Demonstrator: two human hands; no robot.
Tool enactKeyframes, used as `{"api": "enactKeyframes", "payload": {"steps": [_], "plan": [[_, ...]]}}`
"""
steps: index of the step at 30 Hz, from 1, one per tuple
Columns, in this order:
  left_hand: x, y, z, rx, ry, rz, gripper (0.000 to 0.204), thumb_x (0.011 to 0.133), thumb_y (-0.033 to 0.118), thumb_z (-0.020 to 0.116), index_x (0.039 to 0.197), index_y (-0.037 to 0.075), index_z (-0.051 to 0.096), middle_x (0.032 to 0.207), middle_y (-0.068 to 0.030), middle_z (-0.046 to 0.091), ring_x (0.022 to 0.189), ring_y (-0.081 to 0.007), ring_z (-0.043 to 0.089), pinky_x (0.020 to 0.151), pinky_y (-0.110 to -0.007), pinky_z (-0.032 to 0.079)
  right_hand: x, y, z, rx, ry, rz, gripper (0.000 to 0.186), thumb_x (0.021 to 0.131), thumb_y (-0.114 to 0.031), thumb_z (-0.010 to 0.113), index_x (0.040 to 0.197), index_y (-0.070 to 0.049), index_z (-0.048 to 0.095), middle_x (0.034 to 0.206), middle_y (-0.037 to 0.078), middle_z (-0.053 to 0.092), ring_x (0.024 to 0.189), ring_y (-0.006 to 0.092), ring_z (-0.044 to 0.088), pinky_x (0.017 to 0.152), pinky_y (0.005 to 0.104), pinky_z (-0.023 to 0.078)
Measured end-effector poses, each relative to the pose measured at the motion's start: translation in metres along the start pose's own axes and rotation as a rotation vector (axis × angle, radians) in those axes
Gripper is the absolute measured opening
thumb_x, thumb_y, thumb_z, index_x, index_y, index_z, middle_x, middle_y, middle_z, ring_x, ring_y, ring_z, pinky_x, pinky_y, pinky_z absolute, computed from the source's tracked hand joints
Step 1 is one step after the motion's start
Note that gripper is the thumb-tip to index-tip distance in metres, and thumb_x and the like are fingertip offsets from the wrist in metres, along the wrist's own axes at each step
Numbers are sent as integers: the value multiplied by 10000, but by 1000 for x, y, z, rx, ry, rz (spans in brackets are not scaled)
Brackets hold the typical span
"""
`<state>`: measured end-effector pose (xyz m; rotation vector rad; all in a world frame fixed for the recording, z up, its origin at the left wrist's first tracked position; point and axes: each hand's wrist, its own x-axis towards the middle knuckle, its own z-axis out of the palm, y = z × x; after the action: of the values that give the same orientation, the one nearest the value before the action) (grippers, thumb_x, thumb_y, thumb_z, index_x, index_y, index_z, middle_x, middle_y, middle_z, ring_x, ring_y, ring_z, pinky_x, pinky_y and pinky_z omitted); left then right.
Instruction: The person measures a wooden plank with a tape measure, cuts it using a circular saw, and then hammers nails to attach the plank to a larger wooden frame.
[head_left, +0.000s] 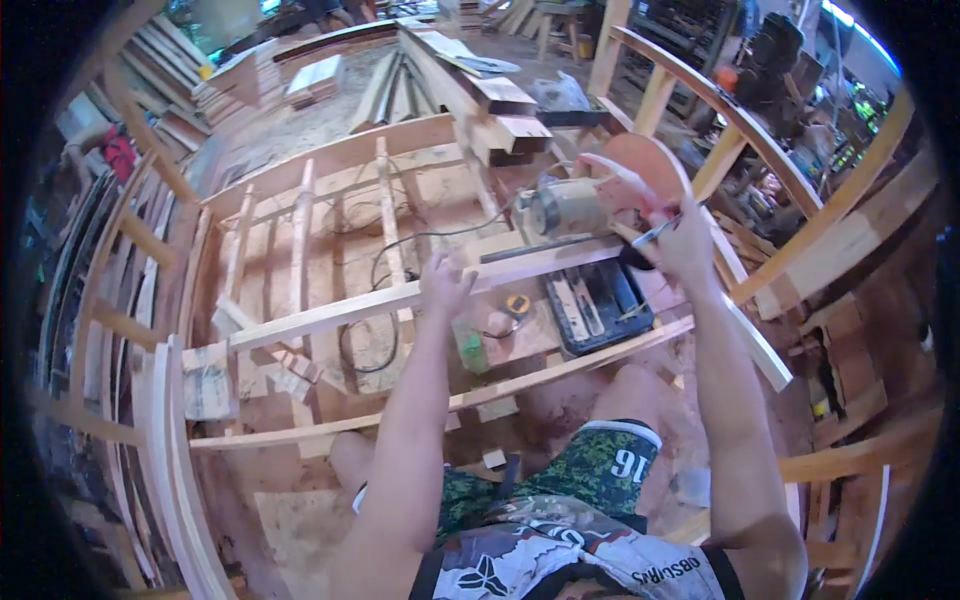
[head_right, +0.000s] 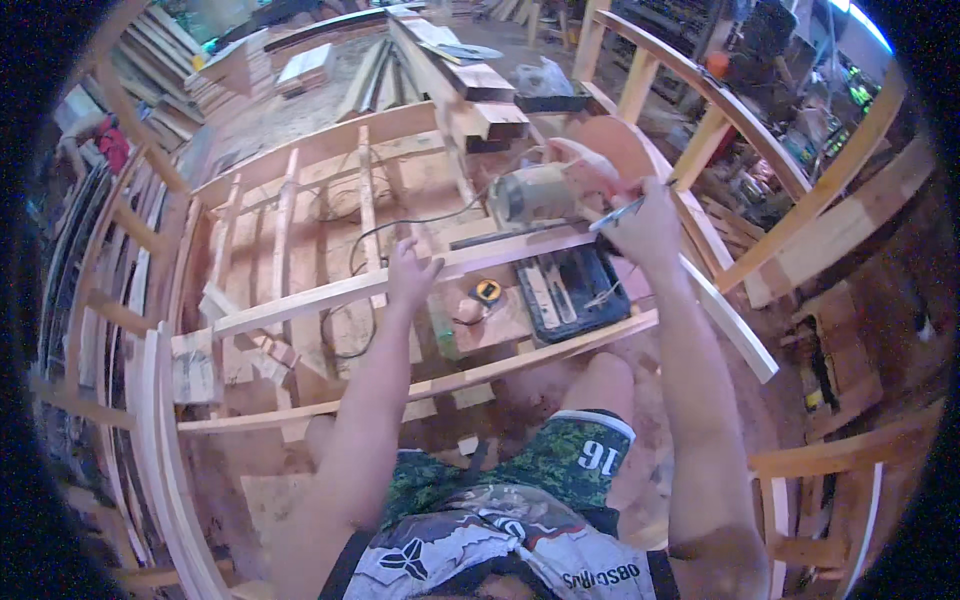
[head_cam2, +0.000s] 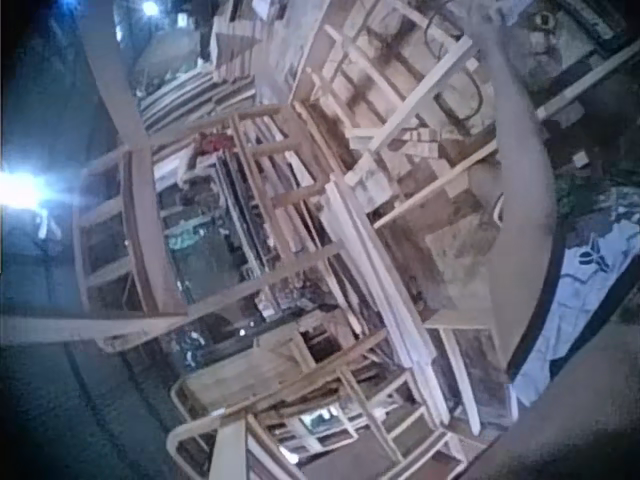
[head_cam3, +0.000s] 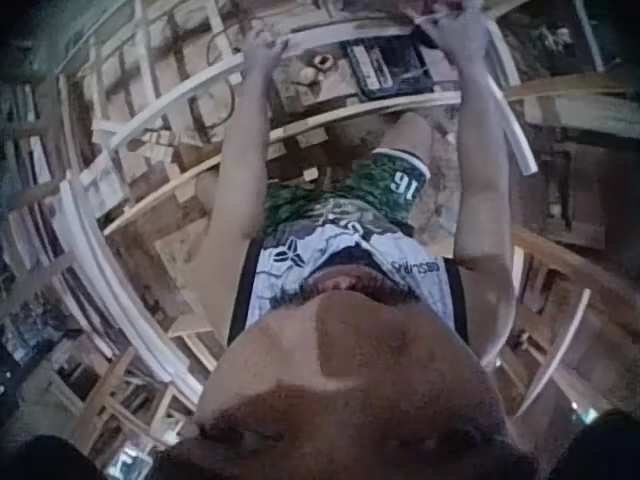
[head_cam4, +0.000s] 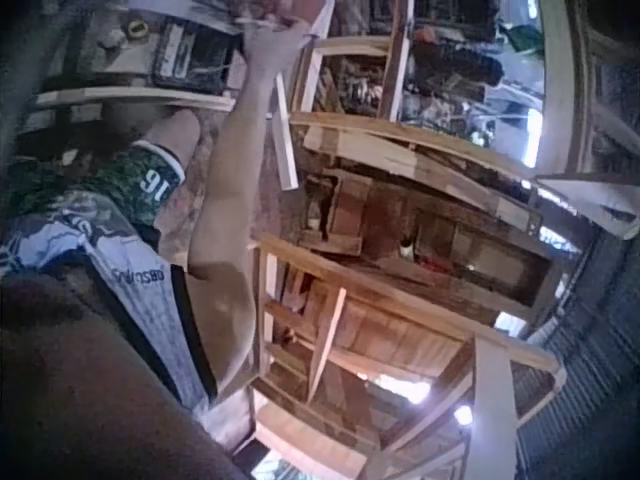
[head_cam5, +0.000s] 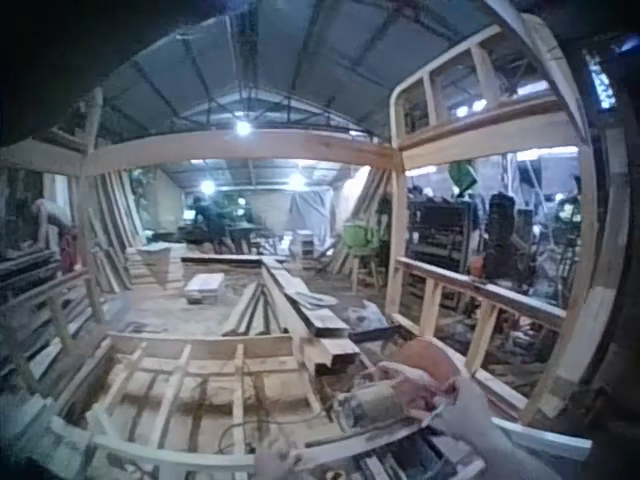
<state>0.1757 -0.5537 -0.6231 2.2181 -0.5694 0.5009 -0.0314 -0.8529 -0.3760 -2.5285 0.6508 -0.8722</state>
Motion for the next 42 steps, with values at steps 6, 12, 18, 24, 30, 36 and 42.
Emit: {"api": "enactKeyframes", "payload": {"steps": [6,12,18,24,30,36,42], "plan": [[-67,4,-80,-407,90,-285,213,858,131,721,990,-22,652,857,-74,673,784,-181,632,723,-329,513,97,-9,13,-184,243,-301,360,811,-252,708,1043,5,607,1014,243,647,967,426,628,827,506,489],[-151,152,-212,-956,-673,-312,198,814,165,783,931,46,677,882,-46,676,838,-115,624,717,-270,500,151,-30,13,-314,174,-542,296,825,-176,630,1076,-20,619,935,223,660,979,430,628,832,507,503],[-149,276,-310,-1524,-945,395,240,794,191,781,919,23,664,847,-95,652,815,-260,645,731,-354,506,188,-59,18,-247,107,-395,537,801,-291,692,1268,-50,579,1191,231,637,1140,409,594,961,487,466],[-155,292,-313,-1427,-1075,495,238,910,198,710,952,-21,626,851,-149,636,800,-288,620,742,-359,486,68,-101,2,714,63,-339,388,1010,-273,510,1277,7,544,1152,121,623,976,190,577,868,343,473],[-155,281,-301,-1221,-582,757,172,870,155,682,880,-5,619,863,-167,633,800,-349,626,711,-385,508,-120,-114,-2,1002,-469,-77,236,1054,-259,429,1104,-58,542,621,-49,417,538,21,379,474,191,277],[-150,271,-301,-1107,-378,520,115,854,22,719,858,7,605,881,-128,674,749,-292,668,630,-374,542,-205,-126,-36,1412,-883,-45,490,956,-522,545,968,-33,574,820,26,526,721,125,465,631,256,355],[-137,266,-313,-890,-604,321,217,801,90,813,964,28,685,807,-107,680,649,-217,659,551,-309,504,-209,-105,-53,1340,-1047,-592,410,1012,-385,504,862,-16,597,768,99,557,693,174,540,623,326,416]]}}
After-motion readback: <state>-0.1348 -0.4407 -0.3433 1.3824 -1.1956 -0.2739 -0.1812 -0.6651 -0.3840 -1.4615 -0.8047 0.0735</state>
